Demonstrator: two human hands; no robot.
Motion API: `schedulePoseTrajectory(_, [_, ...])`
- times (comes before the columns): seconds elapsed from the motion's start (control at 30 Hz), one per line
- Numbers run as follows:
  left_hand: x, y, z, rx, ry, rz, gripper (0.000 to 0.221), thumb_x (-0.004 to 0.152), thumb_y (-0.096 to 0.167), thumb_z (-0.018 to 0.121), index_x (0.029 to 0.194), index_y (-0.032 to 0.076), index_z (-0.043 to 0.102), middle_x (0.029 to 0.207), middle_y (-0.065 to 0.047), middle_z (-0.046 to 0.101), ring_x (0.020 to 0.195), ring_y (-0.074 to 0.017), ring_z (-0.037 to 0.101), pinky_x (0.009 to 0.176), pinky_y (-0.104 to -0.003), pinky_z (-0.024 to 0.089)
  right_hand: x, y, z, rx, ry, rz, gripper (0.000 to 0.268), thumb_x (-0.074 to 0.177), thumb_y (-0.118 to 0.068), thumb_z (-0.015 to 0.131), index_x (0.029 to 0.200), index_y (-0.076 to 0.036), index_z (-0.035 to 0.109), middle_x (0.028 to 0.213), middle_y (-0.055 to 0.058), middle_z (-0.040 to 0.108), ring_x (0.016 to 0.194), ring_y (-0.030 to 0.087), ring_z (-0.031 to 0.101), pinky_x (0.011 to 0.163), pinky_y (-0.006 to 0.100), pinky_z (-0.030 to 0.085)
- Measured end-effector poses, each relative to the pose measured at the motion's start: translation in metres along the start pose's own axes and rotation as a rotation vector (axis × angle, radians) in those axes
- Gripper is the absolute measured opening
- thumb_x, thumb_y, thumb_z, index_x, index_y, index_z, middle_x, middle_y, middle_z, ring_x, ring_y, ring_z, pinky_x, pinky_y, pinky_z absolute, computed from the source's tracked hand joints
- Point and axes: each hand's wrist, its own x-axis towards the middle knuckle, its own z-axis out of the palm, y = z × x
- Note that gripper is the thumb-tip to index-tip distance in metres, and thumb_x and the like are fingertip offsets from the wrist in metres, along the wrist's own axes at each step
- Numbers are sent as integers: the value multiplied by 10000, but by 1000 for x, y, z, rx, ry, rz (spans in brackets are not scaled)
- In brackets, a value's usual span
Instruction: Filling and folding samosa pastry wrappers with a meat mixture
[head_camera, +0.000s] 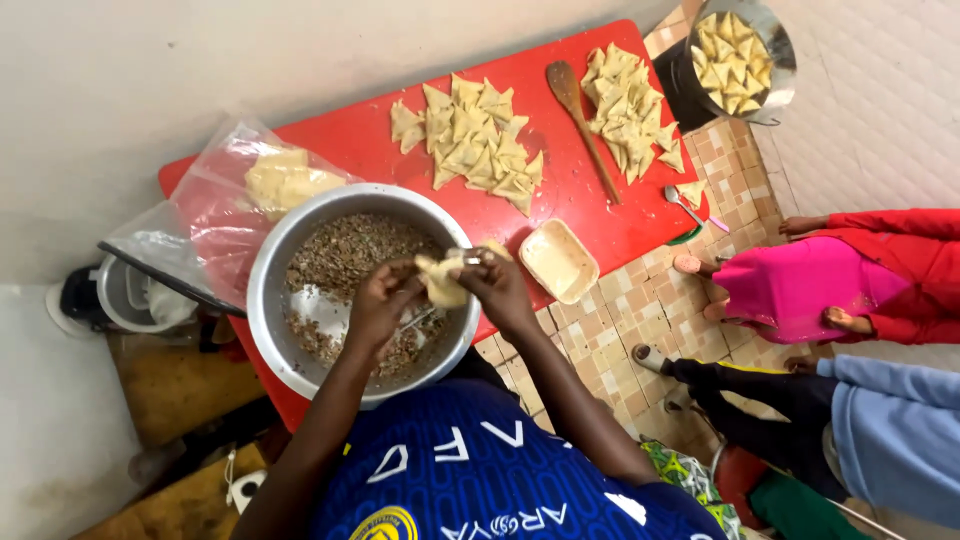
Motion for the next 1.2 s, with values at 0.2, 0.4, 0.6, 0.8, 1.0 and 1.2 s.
schedulePoseTrajectory(0.2, [-8,-11,-15,474,46,185,445,1038,19,837,1421,10,610,1039,-169,635,963,-306,707,732,-474,611,5,34,2,-151,10,-204,311,1010,34,839,1310,-28,785,1038,142,857,956,174,790,898,363,682])
schedulePoseTrajectory(0.4, [-18,-12,-48,450,-384,408,709,876,-37,729,1504,81,420,1236,-280,611,1160,-510,698,970,-630,588,20,39,27,-103,-106,-206,285,968,64,885,1221,3,769,961,150,813,821,157,753,680,263,649])
schedulePoseTrajectory(0.6, [-39,-34,-82,3,-450,215,1339,626,1,1117,1714,82,341,1560,-167,596,1286,-279,635,944,-449,669,75,85,46,-905,-343,-254,278,1088,-203,722,1053,44,844,899,296,806,921,531,794,717,548,638])
schedulePoseTrajectory(0.8, [-60,23,-108,-270,-360,140,1043,695,-130,1000,1557,71,449,1318,-185,724,1044,-282,814,861,-450,753,95,268,12,-1681,-1111,141,404,950,-309,822,1300,-106,821,1271,196,837,1266,475,773,995,761,592])
schedulePoseTrajectory(1.0, [-67,8,-115,-382,-444,244,835,726,-249,912,1473,-20,616,983,-129,678,735,-124,621,645,-326,635,90,253,14,-1793,-1111,27,353,979,-296,772,1305,-175,837,1221,153,852,1198,430,806,948,688,641])
schedulePoseTrajectory(1.2, [-47,-8,-141,105,-294,285,766,761,-73,1011,1463,-50,706,1230,-243,832,1031,-245,735,904,-480,640,53,185,66,-1982,-903,74,237,1019,-250,710,1137,-106,857,1084,75,866,1089,310,848,817,520,691])
